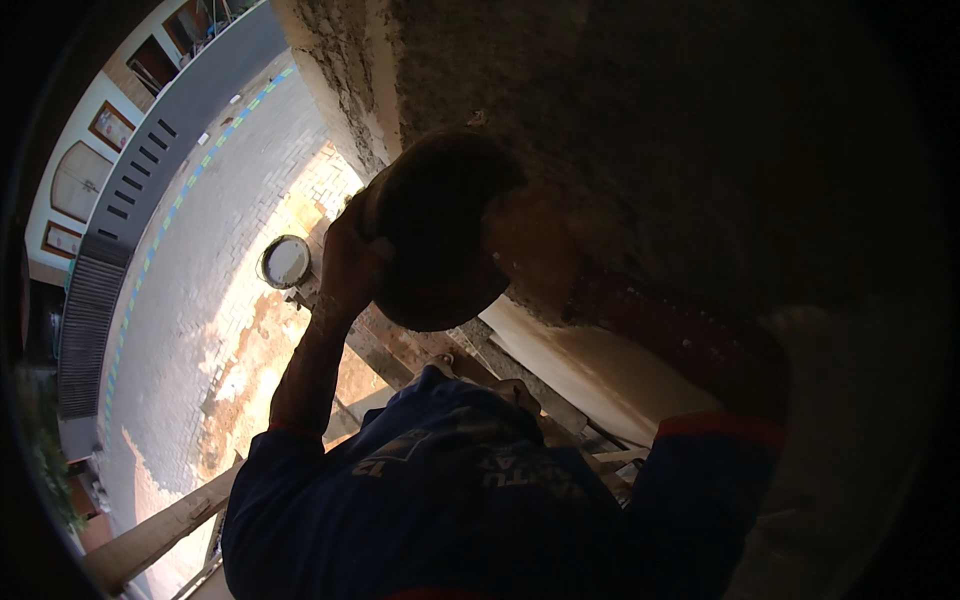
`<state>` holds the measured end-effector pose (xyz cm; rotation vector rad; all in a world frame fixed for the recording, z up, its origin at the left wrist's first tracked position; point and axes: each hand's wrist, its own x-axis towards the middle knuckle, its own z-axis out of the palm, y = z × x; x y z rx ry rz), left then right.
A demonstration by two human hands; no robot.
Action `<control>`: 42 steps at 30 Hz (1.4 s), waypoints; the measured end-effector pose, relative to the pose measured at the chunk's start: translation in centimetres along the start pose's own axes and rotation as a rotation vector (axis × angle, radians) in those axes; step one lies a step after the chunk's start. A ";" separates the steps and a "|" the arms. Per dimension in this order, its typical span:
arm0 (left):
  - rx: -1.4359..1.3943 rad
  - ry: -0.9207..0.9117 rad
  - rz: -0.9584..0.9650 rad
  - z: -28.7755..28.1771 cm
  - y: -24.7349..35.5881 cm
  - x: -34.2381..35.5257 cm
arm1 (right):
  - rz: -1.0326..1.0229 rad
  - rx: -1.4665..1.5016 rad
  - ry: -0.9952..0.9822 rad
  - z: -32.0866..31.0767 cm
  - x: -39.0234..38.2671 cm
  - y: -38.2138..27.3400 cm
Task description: The person applies wet plaster to a rough wall using a trowel and then smooths the surface with a float.
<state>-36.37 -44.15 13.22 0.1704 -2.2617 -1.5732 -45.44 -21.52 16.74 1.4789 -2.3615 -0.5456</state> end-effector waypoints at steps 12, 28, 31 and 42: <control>0.035 -0.048 -0.046 4.3 -2.9 1.0 | -0.330 -0.359 0.369 15.1 -6.3 -6.8; -0.376 0.196 -0.184 0.9 -3.3 0.2 | 0.178 1.292 0.087 10.2 -4.9 -2.7; -0.500 0.224 -0.232 -0.4 -3.2 0.0 | 0.361 1.602 -0.088 3.7 -3.3 0.3; -0.484 0.467 -0.277 -4.2 -5.9 -2.9 | -0.058 0.945 0.036 -21.8 1.5 8.5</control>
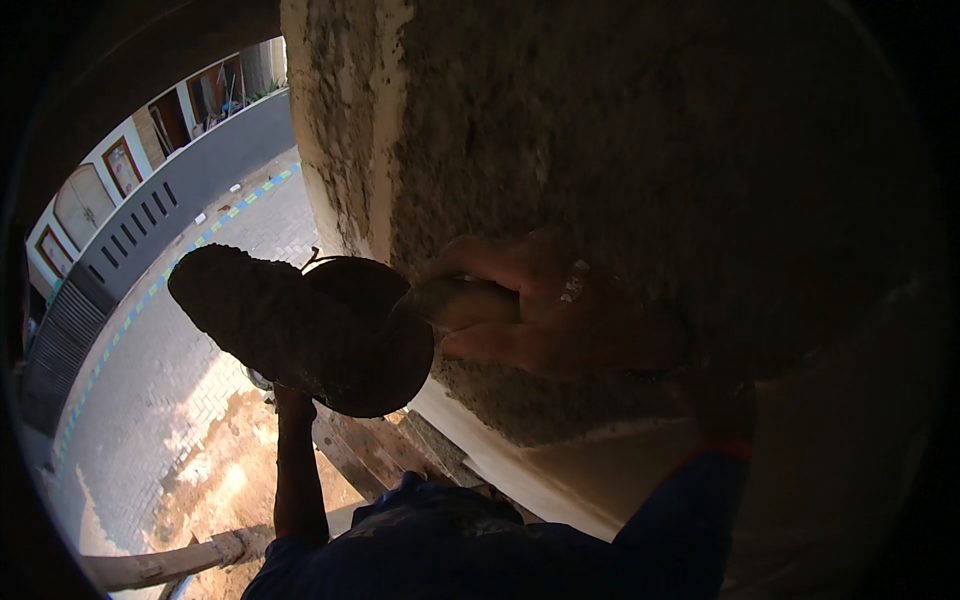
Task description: The person applies wet plaster to a rough wall using a trowel and then smooths the surface with a float.
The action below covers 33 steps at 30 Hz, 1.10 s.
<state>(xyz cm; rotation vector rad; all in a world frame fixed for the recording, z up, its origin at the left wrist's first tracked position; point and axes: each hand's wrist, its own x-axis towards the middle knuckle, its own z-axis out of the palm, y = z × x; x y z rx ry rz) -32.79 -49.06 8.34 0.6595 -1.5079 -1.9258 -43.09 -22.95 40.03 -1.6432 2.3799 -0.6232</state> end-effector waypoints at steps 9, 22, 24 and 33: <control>0.250 0.083 0.006 -2.8 -3.5 -1.3 | 0.719 -0.043 0.599 -4.1 -0.2 9.3; 0.176 0.120 -0.112 -5.7 -7.7 -4.4 | 0.149 -0.817 0.321 2.3 -5.7 11.7; 0.132 0.116 -0.120 -6.0 -7.5 -4.6 | 0.370 -0.658 0.308 3.6 -3.9 13.2; 0.183 0.065 -0.081 -4.5 -10.5 -3.2 | 0.345 -0.698 0.444 -8.0 -2.6 11.7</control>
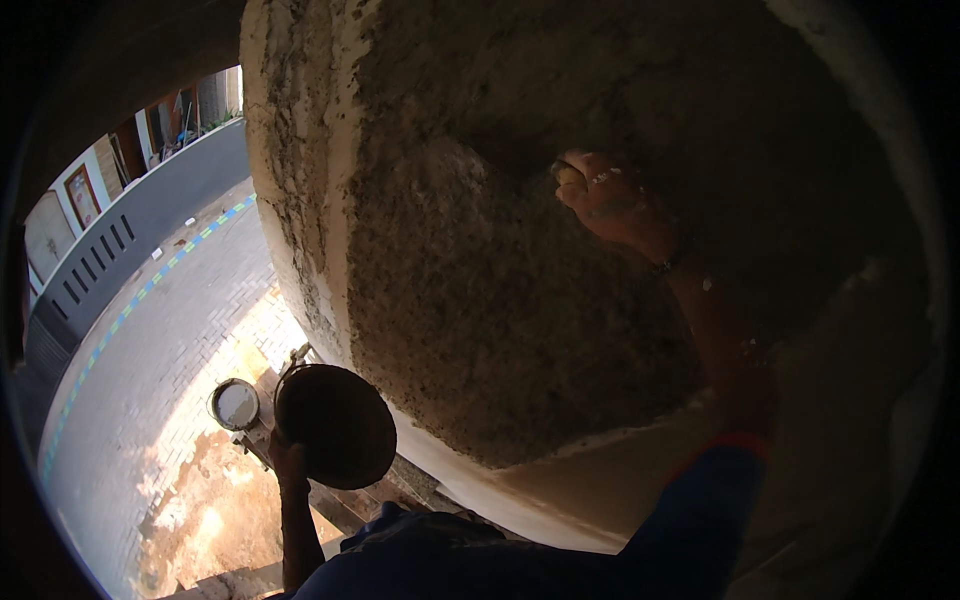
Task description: The person applies wet plaster to a rough wall using a trowel and then smooths the surface with a float.
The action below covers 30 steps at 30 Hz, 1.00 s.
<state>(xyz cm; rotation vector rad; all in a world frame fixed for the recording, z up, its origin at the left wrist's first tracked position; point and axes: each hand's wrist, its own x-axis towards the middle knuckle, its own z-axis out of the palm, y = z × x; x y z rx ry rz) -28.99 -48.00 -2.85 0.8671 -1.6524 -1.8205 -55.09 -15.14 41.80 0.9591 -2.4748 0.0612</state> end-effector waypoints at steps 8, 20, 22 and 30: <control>0.017 0.013 0.052 -2.4 -1.8 0.1 | 0.310 0.171 -0.034 -9.5 -0.2 -2.7; -0.044 -0.065 0.001 0.7 -1.8 -1.3 | -0.154 -0.821 0.409 -21.4 -2.8 1.6; 0.001 0.070 0.032 -3.9 0.1 -1.8 | 0.124 -0.381 0.474 -16.4 -0.6 -2.6; -0.030 0.076 0.020 -3.1 0.3 -3.5 | -0.553 0.381 0.056 -10.6 1.3 -13.2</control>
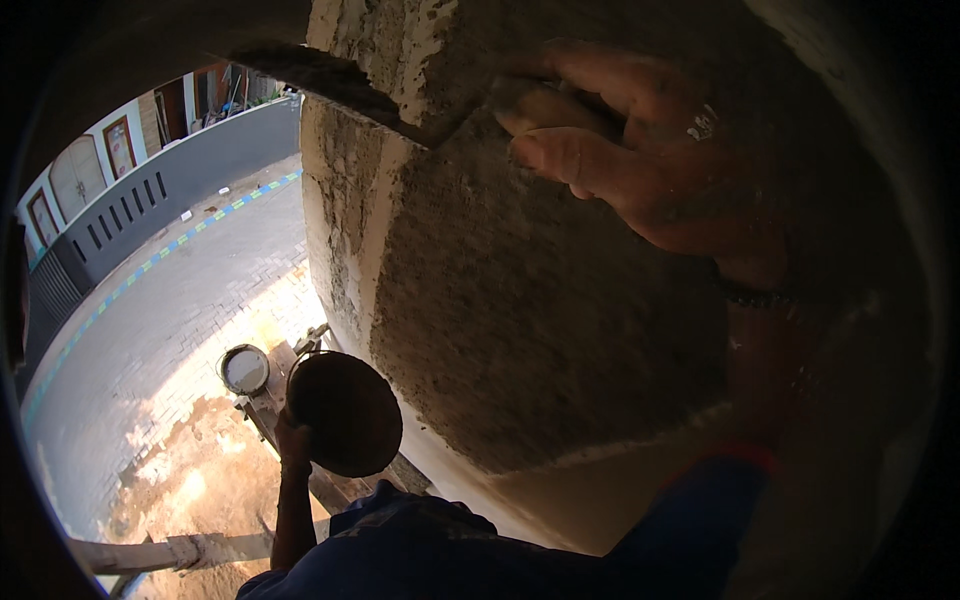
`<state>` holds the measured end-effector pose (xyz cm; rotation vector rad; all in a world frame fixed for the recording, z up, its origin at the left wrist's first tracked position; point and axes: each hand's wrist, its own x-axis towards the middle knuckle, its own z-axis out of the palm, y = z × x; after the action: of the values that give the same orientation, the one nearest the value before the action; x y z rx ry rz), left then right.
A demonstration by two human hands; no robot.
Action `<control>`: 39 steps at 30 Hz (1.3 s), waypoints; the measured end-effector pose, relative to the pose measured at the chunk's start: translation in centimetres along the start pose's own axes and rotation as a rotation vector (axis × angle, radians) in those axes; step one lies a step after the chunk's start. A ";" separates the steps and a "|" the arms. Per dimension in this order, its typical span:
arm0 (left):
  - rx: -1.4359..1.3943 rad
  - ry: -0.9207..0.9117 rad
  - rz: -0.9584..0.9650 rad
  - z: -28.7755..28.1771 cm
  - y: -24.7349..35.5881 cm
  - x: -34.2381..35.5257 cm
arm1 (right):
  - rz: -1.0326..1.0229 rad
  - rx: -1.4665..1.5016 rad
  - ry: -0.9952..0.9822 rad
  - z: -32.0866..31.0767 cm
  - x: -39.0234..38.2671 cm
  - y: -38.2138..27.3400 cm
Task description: The person applies wet plaster to a rough wall using a trowel and then smooths the surface with a float.
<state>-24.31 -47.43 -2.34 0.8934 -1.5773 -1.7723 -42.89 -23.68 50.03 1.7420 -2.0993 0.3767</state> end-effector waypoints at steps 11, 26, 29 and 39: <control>0.099 0.106 -0.149 -2.0 -1.6 -3.5 | 0.651 0.701 -0.324 10.4 2.0 9.9; -0.031 -0.029 -0.006 1.1 0.1 -1.6 | 1.011 0.530 -0.692 17.7 -12.5 3.2; -0.220 -0.101 0.097 3.5 2.2 -0.9 | 0.786 0.530 -0.905 24.0 -17.3 2.4; -0.179 -0.401 0.180 7.0 9.0 1.6 | 0.277 0.284 -0.342 33.6 -19.0 4.6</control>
<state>-30.93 -45.60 6.91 0.3115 -1.6439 -2.0058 -48.52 -20.96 11.65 1.7704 -2.6584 0.5051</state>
